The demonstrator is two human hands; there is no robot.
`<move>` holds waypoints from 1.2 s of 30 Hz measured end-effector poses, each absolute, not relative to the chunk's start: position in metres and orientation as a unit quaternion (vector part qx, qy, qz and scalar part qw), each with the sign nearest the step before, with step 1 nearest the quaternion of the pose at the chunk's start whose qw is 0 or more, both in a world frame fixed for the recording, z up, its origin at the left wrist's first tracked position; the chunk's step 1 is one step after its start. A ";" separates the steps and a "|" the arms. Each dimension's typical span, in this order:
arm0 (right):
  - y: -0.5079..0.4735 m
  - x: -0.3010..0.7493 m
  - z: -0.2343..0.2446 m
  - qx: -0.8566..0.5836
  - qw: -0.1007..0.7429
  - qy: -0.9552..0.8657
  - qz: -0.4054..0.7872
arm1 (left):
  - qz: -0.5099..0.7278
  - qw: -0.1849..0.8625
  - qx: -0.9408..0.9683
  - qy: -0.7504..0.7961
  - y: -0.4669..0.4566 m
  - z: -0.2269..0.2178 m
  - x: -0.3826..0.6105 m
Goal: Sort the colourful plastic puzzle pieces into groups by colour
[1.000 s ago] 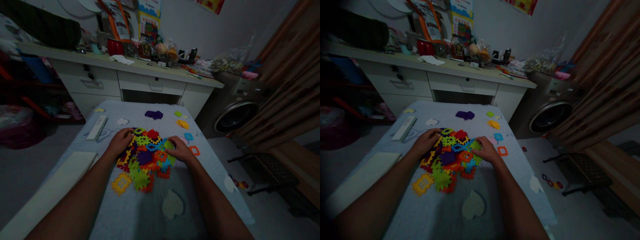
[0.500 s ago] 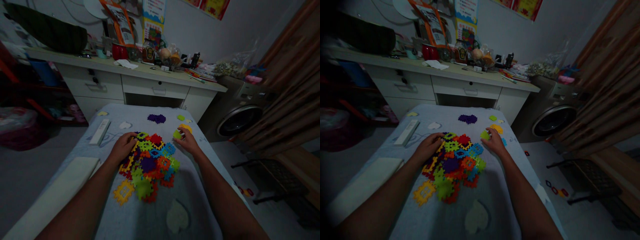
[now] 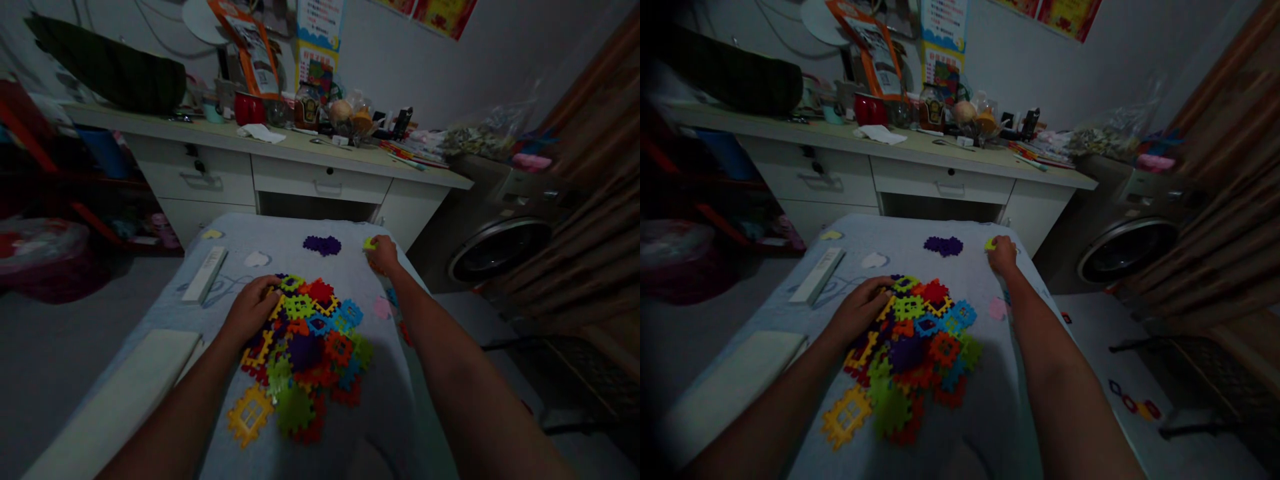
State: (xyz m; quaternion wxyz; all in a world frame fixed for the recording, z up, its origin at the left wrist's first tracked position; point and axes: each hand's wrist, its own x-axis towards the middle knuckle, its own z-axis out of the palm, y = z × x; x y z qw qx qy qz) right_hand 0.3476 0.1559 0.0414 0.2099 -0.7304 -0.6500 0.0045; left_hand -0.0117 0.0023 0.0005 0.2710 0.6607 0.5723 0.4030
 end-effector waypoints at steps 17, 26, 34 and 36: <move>0.173 0.328 0.040 -0.735 0.100 -0.671 0.004 | 0.415 0.270 0.663 0.561 0.000 0.002 -0.012; 0.128 0.300 0.086 -0.612 0.184 -0.752 0.161 | 0.414 0.264 0.660 0.568 -0.002 0.006 -0.009; 0.078 0.247 0.103 -0.448 -0.036 -0.845 0.289 | 0.424 0.262 0.654 0.569 -0.003 0.009 -0.008; 0.073 0.239 0.099 -0.451 -0.065 -0.848 0.272 | 0.424 0.266 0.655 0.566 -0.002 0.007 -0.008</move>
